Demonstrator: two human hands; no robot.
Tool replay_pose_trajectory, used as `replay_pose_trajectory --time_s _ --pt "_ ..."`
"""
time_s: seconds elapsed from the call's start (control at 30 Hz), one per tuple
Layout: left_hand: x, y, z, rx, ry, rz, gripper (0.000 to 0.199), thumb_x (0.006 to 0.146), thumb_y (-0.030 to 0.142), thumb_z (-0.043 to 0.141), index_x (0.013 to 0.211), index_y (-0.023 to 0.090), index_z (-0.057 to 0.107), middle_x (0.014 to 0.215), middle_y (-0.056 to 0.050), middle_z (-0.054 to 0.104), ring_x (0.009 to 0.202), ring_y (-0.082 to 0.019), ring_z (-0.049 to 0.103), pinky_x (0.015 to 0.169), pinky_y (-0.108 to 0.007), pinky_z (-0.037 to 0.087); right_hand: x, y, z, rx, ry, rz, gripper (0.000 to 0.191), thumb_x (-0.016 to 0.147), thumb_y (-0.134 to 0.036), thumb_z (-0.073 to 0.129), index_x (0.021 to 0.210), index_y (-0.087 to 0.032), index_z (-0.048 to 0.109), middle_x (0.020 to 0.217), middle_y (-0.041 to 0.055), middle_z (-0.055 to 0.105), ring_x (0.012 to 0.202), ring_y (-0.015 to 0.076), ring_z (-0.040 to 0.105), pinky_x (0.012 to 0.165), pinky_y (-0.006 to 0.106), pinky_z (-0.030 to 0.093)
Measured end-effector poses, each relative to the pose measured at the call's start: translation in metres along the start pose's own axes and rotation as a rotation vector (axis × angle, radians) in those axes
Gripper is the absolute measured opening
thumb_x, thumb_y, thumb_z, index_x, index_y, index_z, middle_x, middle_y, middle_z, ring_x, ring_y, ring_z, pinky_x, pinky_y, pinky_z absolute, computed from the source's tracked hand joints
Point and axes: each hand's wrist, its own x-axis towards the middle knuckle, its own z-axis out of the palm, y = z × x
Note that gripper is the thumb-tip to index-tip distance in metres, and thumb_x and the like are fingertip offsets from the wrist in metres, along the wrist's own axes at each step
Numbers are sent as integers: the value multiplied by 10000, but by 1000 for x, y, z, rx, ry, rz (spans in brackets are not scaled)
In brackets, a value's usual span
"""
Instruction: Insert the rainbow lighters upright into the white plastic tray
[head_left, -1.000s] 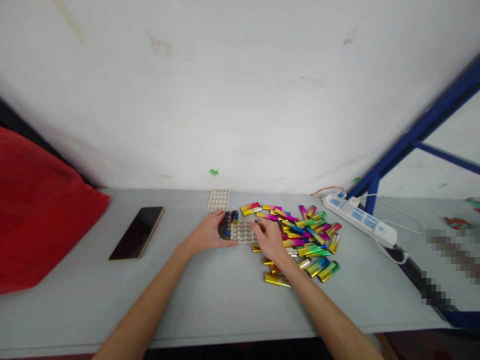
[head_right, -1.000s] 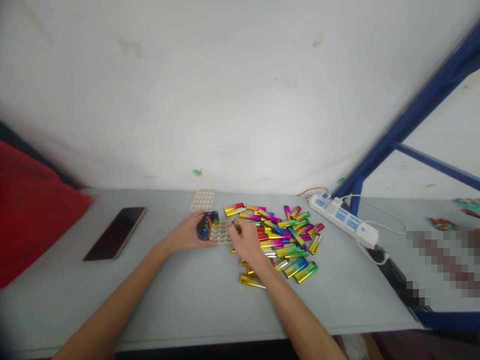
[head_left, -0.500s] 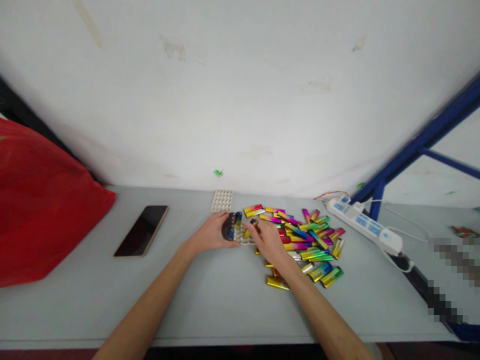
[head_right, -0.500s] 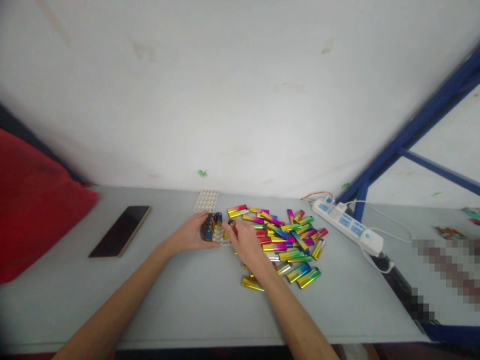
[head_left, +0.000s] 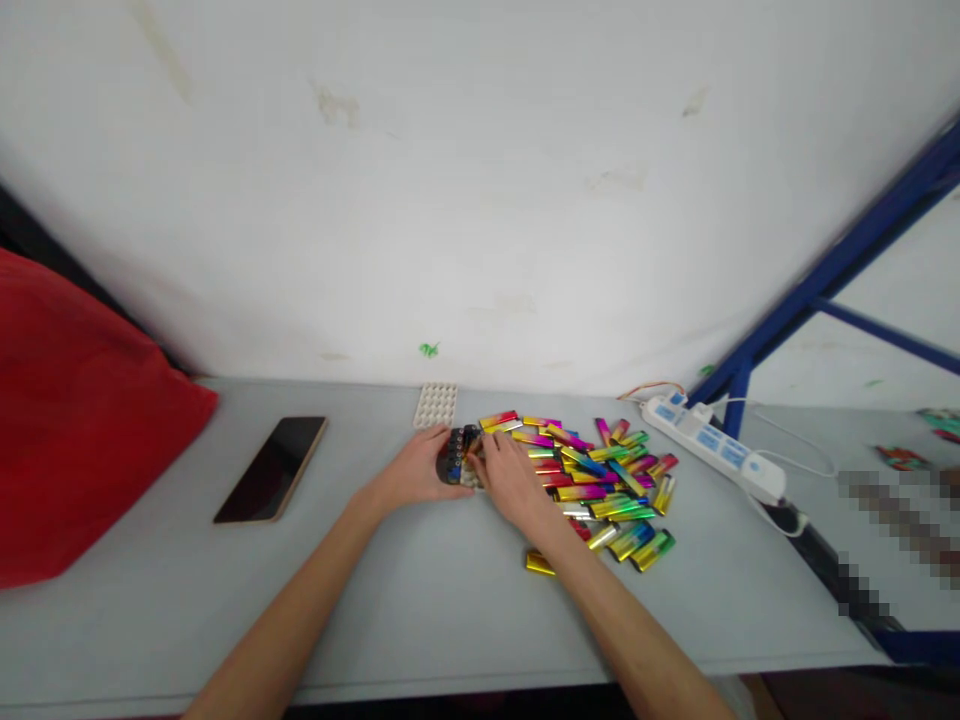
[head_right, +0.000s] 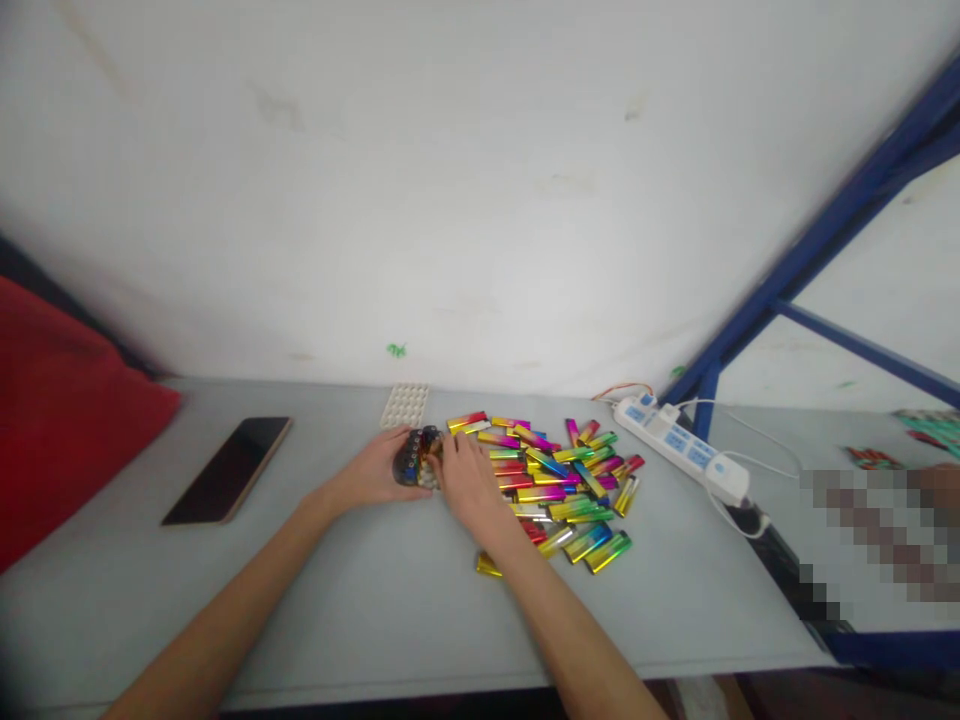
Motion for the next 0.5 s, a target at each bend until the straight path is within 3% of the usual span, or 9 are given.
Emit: replay_pose_trajectory --time_s 0.2,0.37,0.5 --pt "-1 -4 1 -15 20 0 612 618 614 977 992 211 707 1071 -101 756 1042 -338 714 980 -432 585 -4 2 -9 -7 21 -27 258 1124 -379 594 1232 -167 692 1213 180 724 1151 360 693 989 486 534" --pt "-1 -3 1 -2 42 -12 638 607 609 982 1028 209 716 1088 -111 747 1032 -354 713 965 -474 597 -11 49 -27 9 115 24 172 1108 -292 611 1182 -211 744 1200 149 750 1151 327 680 1018 456 512" --pt "-1 -3 0 2 36 0 623 625 620 968 1017 201 725 1071 -120 743 1009 -358 717 952 -494 603 -10 87 -33 -17 77 114 178 1058 -157 628 1132 -219 778 1230 129 772 1153 302 687 1019 426 516"
